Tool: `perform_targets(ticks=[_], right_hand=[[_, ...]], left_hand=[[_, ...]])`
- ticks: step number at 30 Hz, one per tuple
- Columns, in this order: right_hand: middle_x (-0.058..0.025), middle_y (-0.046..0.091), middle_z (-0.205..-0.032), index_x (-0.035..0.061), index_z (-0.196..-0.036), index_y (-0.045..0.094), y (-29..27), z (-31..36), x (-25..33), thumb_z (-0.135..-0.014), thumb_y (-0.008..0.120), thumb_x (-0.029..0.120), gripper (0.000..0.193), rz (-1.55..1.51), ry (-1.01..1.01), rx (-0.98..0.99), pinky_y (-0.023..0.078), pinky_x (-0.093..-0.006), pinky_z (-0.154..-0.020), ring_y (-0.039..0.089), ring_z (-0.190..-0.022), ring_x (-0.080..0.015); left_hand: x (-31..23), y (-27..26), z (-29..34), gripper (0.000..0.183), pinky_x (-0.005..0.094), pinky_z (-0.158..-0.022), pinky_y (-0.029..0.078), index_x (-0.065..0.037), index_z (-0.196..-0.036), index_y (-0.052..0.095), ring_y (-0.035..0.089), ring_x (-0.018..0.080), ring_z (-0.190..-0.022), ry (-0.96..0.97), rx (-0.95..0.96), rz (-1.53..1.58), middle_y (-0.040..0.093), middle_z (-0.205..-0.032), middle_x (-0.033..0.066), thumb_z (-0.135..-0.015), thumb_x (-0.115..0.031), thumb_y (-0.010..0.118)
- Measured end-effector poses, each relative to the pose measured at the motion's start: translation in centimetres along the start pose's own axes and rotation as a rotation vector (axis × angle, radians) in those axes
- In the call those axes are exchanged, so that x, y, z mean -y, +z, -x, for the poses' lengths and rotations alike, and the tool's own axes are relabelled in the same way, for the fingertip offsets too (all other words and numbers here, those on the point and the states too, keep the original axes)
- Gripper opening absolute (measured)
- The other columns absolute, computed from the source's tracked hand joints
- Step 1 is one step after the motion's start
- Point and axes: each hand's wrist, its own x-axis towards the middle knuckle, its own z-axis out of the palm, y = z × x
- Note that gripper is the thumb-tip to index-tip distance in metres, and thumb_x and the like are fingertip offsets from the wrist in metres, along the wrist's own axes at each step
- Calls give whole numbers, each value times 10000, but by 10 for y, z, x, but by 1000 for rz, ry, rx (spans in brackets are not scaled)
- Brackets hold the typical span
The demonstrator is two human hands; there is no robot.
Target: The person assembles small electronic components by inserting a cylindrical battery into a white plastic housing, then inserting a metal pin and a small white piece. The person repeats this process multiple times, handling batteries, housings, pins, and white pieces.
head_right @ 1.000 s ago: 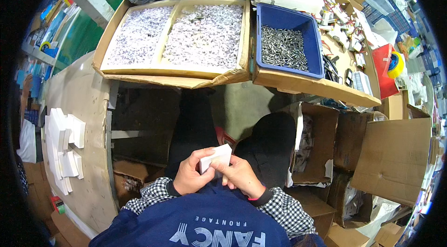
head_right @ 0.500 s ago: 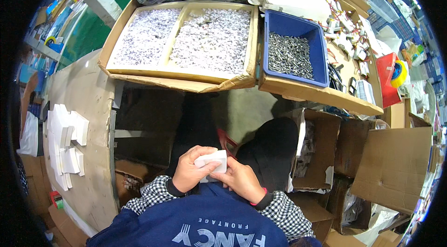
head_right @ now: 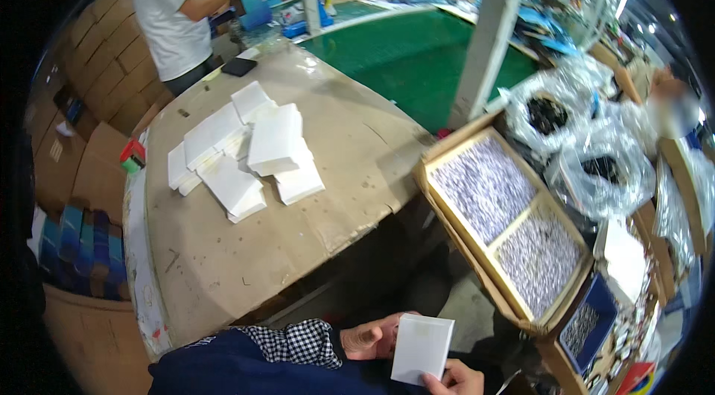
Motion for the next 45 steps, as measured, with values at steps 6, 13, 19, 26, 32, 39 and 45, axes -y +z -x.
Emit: perform_targets(ticks=[6,13,19,26,32,39,45], right_hand=[[-17,608,-673,-44,-822,618,-1,-57,93,-861,649,209,257,-25,-83,240,392,-190,-528,512,-581,-42],[-17,595,-628,-37,-933,635,81,-127,191,-875,660,349,390,23,56,627,424,-212,-504,535,-546,-61],[-94,609,-869,-33,-1131,552,143,-174,235,-948,522,357,432,-353,36,825,460,-221,-597,563,-647,-115],[-111,621,-941,13,-1070,527,147,-153,169,-960,517,132,162,-421,82,731,517,-252,-706,618,-784,-151],[5,628,-832,31,-1057,596,77,-97,95,-974,531,211,209,-435,42,684,488,-197,-584,566,-680,-42],[-16,648,-872,14,-1074,615,-65,-33,51,-979,521,224,249,-431,-21,14,501,-220,-705,606,-798,-72],[-46,669,-826,36,-960,667,-172,7,33,-915,614,211,188,211,-107,-669,502,-258,-698,628,-750,-144]], left_hand=[[0,-28,-8,578,316,-902,486,-117,-1377,393,541,156,-1150,-67,-219,-84,514,-1309,65,-928,-444,554],[5,-41,-9,485,290,-761,500,-131,-1279,359,571,157,-867,-120,-212,-74,493,-1106,63,-923,-368,588],[7,-48,-1,417,284,-757,486,-113,-1242,396,569,139,-838,-182,-271,-120,503,-1093,59,-941,-346,566],[6,-59,16,394,297,-772,508,-37,-1241,445,608,162,-865,78,-28,-460,584,-1036,92,-947,-286,533],[16,-46,19,312,333,-852,495,-25,-1225,463,602,213,-969,55,-128,-103,588,-1097,138,-953,-170,516],[-7,-31,-13,154,365,-735,560,-41,-1101,491,653,229,-792,-203,-404,-158,631,-946,132,-982,-131,456],[16,-41,-43,183,349,-723,563,-25,-1120,494,658,226,-789,-363,-378,-344,633,-957,133,-976,-138,481]])
